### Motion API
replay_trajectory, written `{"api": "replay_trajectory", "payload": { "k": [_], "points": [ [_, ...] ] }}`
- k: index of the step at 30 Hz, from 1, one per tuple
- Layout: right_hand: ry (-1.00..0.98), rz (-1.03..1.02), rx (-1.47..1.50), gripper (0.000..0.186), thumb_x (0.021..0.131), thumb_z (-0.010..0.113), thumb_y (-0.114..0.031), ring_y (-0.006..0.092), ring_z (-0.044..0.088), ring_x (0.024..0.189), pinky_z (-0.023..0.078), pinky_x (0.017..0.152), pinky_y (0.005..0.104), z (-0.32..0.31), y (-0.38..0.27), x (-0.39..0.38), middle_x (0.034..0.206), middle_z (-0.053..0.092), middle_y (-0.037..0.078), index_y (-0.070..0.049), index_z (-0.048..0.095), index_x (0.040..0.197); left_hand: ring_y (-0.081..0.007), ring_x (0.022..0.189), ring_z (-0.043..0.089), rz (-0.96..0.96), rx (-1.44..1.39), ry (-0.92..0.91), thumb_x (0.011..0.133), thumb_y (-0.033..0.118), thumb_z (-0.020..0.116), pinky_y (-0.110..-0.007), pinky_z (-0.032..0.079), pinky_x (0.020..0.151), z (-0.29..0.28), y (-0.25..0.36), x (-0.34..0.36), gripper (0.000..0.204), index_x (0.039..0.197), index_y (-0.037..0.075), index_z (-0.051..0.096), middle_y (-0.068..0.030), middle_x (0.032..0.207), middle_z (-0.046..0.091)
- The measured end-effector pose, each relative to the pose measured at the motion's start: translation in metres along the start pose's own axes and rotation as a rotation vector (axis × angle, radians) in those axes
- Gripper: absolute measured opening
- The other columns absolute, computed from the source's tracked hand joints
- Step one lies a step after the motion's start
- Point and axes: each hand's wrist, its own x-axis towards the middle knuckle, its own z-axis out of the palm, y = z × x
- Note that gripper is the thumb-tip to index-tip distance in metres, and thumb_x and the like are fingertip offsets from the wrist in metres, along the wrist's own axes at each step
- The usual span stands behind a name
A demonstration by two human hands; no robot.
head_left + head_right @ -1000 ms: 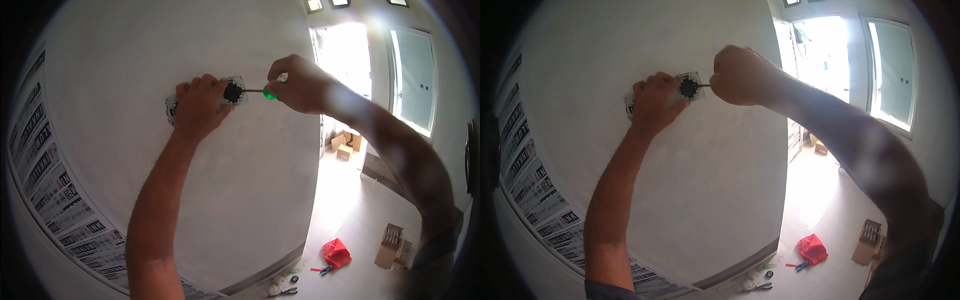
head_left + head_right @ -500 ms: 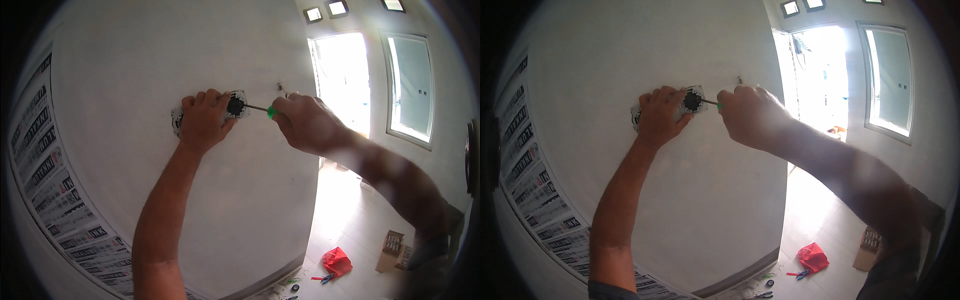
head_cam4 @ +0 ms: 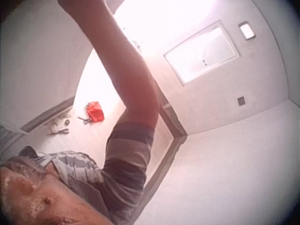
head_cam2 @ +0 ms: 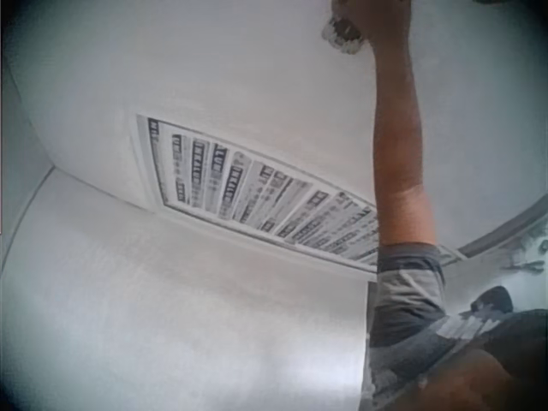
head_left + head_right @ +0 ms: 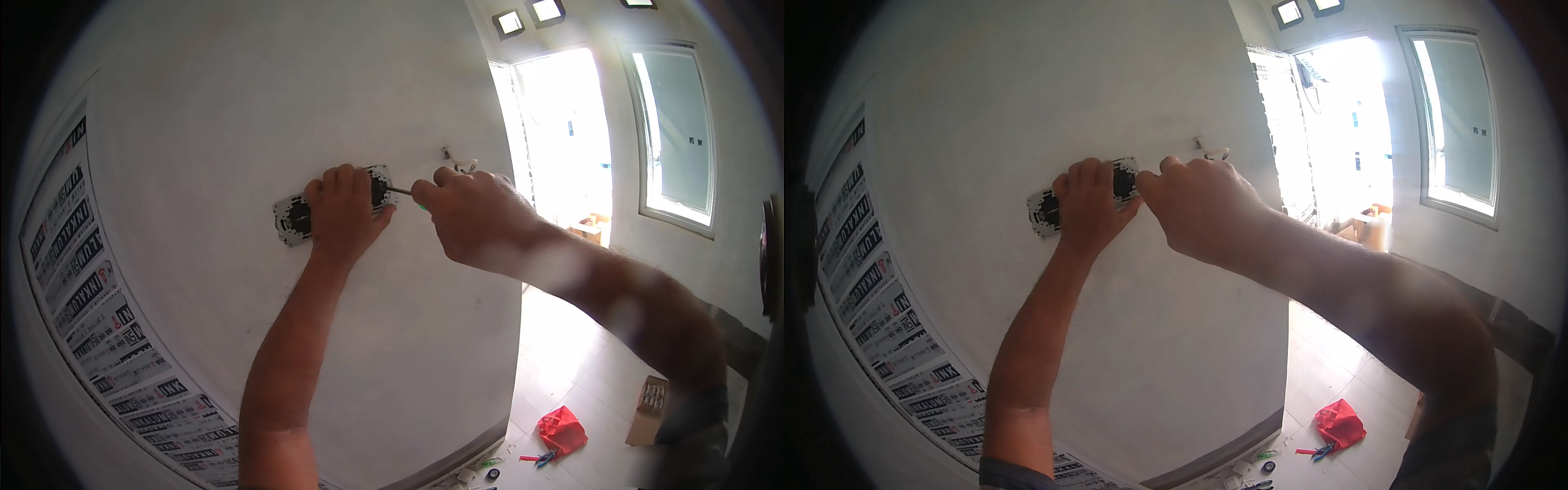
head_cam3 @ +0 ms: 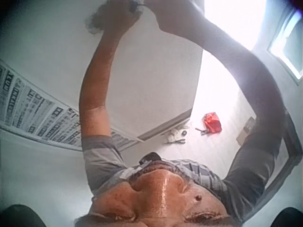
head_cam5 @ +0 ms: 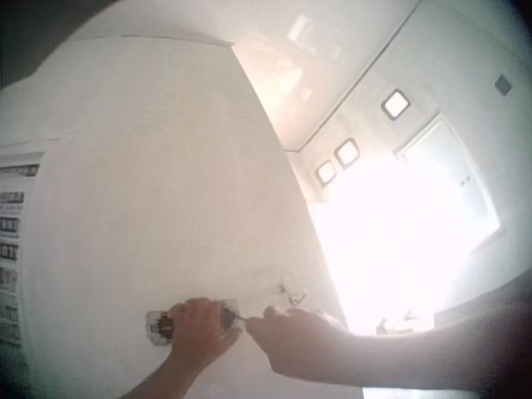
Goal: The person installs two electrical outlet boxes into a wall using a screwdriver. They secure each box with screws, then retrieve additional tools and materials from the floor before continuing to tighten the screws on both boxes.
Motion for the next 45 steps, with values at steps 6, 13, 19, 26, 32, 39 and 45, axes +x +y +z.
{"api": "replay_trajectory", "payload": {
  "k": [6,13,19,26,32,39,45],
  "points": [
    [0.208,-0.183,-0.074,0.030,0.092,0.063,-0.001,0.0332,0.069,0.104,0.062,0.083,0.0422,0.020,0.011,-0.013,0.110,0.065,0.017,0.003,0.061,0.122,-0.0294,0.127,0.051,-0.096,-0.032,0.123,0.083,0.044,0.084,-0.050,0.036,0.103,0.009,0.015,-0.014,0.070,0.136,0.007,0.056,-0.0092,0.131,0.055],
    [0.128,-0.030,0.047,0.027,0.095,0.064,-0.004,0.0347,0.073,0.096,0.063,0.079,0.0416,0.031,0.022,0.002,0.104,0.066,0.017,0.001,0.065,0.121,-0.0317,0.131,0.048,-0.151,-0.092,0.160,0.085,0.043,0.084,-0.052,0.033,0.108,0.015,0.022,-0.018,0.073,0.142,0.008,0.053,-0.0101,0.137,0.053],
    [0.310,0.024,0.357,0.021,0.094,0.063,-0.004,0.0375,0.074,0.088,0.062,0.080,0.0435,0.025,0.020,-0.011,0.099,0.067,0.017,0.003,0.064,0.113,-0.0328,0.133,0.046,-0.188,-0.107,0.111,0.087,0.044,0.083,-0.053,0.031,0.109,0.012,0.021,-0.017,0.075,0.144,0.008,0.053,-0.0106,0.139,0.052],
    [0.104,-0.022,0.210,0.025,0.094,0.062,-0.008,0.0412,0.073,0.085,0.062,0.082,0.0435,0.033,0.027,-0.008,0.086,0.067,0.014,0.002,0.064,0.117,-0.0308,0.132,0.047,-0.161,-0.077,0.158,0.084,0.042,0.085,-0.050,0.033,0.107,0.017,0.022,-0.017,0.075,0.143,0.008,0.053,-0.0085,0.138,0.052],
    [0.135,0.163,0.655,0.027,0.094,0.062,-0.007,0.0376,0.074,0.087,0.062,0.081,0.0426,0.033,0.032,-0.014,0.096,0.066,0.015,-0.002,0.065,0.120,-0.0324,0.135,0.045,-0.193,-0.091,0.099,0.087,0.045,0.083,-0.052,0.031,0.110,0.018,0.021,-0.019,0.074,0.144,0.008,0.053,-0.0103,0.140,0.051],
    [0.148,-0.172,0.040,0.026,0.091,0.065,-0.004,0.0374,0.073,0.092,0.061,0.083,0.0445,0.025,0.032,-0.009,0.109,0.063,0.018,-0.001,0.065,0.117,-0.0323,0.132,0.047,-0.156,-0.098,0.154,0.083,0.042,0.086,-0.052,0.032,0.108,0.014,0.020,-0.018,0.076,0.143,0.011,0.052,-0.0084,0.137,0.052],
    [0.294,0.023,0.377,0.025,0.093,0.068,-0.009,0.0357,0.072,0.088,0.058,0.078,0.0467,0.048,0.038,-0.024,0.102,0.063,0.016,-0.004,0.065,0.116,-0.0329,0.132,0.046,-0.206,-0.123,0.093,0.082,0.040,0.088,-0.052,0.032,0.110,0.017,0.031,-0.012,0.075,0.143,0.012,0.054,-0.0084,0.138,0.052]
  ]
}}
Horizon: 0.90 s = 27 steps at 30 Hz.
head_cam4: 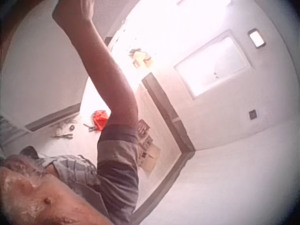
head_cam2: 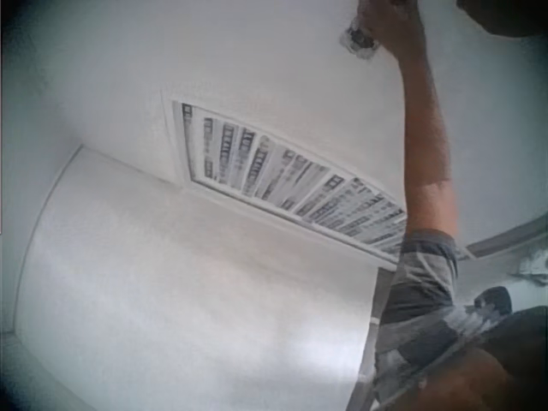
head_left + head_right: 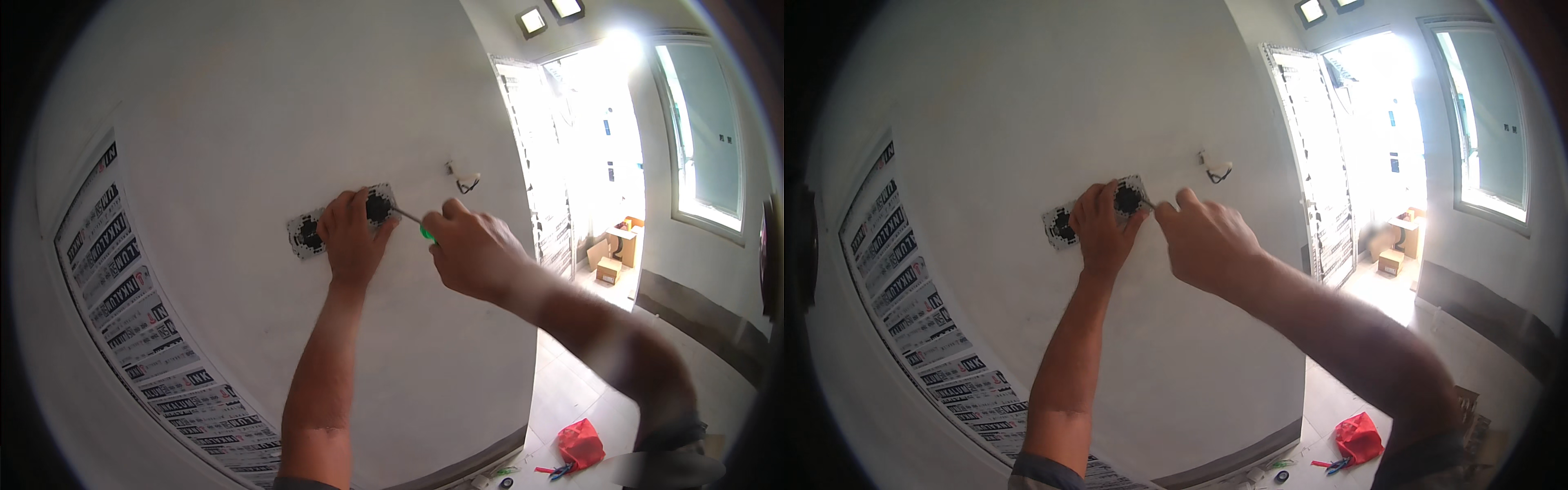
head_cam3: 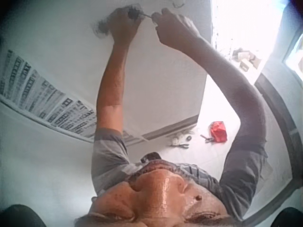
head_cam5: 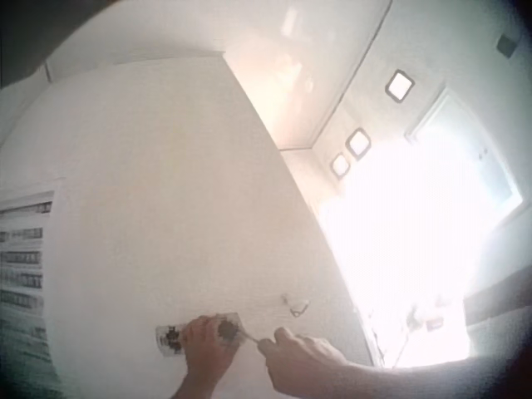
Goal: The person installs two electrical outlet boxes into a wall using a screwdriver. They secure each box with screws, then retrieve additional tools and materials from the floor before continuing to tighten the screws on both boxes.
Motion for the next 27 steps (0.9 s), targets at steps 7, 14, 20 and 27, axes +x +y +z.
{"api": "replay_trajectory", "payload": {
  "k": [7,14,20,27],
  "points": [
    [0.007,0.226,0.509,0.023,0.088,0.078,-0.014,0.0370,0.069,0.085,0.056,0.076,0.0454,0.027,0.060,-0.206,0.095,0.067,0.015,-0.006,0.071,0.109,-0.0367,0.131,0.050,-0.042,-0.087,-0.006,0.086,0.037,0.085,-0.053,0.037,0.109,-0.043,-0.008,0.008,0.070,0.143,0.008,0.055,-0.0136,0.137,0.056],
    [-0.201,1.578,0.491,0.024,0.090,0.080,-0.026,0.0150,0.055,0.043,0.042,0.038,0.0335,0.081,0.094,-0.698,0.060,0.063,0.006,-0.004,0.071,0.097,-0.0396,0.118,0.063,-0.142,-0.267,-0.110,0.096,0.033,0.075,-0.052,0.048,0.101,-0.077,0.055,-0.172,0.049,0.134,0.004,0.063,-0.0183,0.125,0.067],
    [-0.584,2.006,0.485,0.024,0.089,0.078,-0.027,0.0183,0.055,0.044,0.042,0.038,0.0375,0.033,0.064,-0.811,0.060,0.059,0.005,-0.004,0.070,0.089,-0.0376,0.117,0.067,-1.207,-0.628,-1.314,0.092,0.034,0.077,-0.046,0.054,0.100,-0.242,0.194,-0.571,0.050,0.132,0.005,0.069,-0.0203,0.122,0.070],
    [-0.654,1.938,0.537,0.023,0.090,0.076,-0.025,0.0189,0.055,0.044,0.042,0.039,0.0381,0.040,0.070,-0.843,0.060,0.058,0.005,-0.003,0.069,0.088,-0.0384,0.116,0.068,-1.421,-0.417,-1.606,0.089,0.034,0.078,-0.046,0.054,0.100,-0.355,0.257,-0.580,0.047,0.126,0.005,0.072,-0.0226,0.120,0.072]
  ]
}}
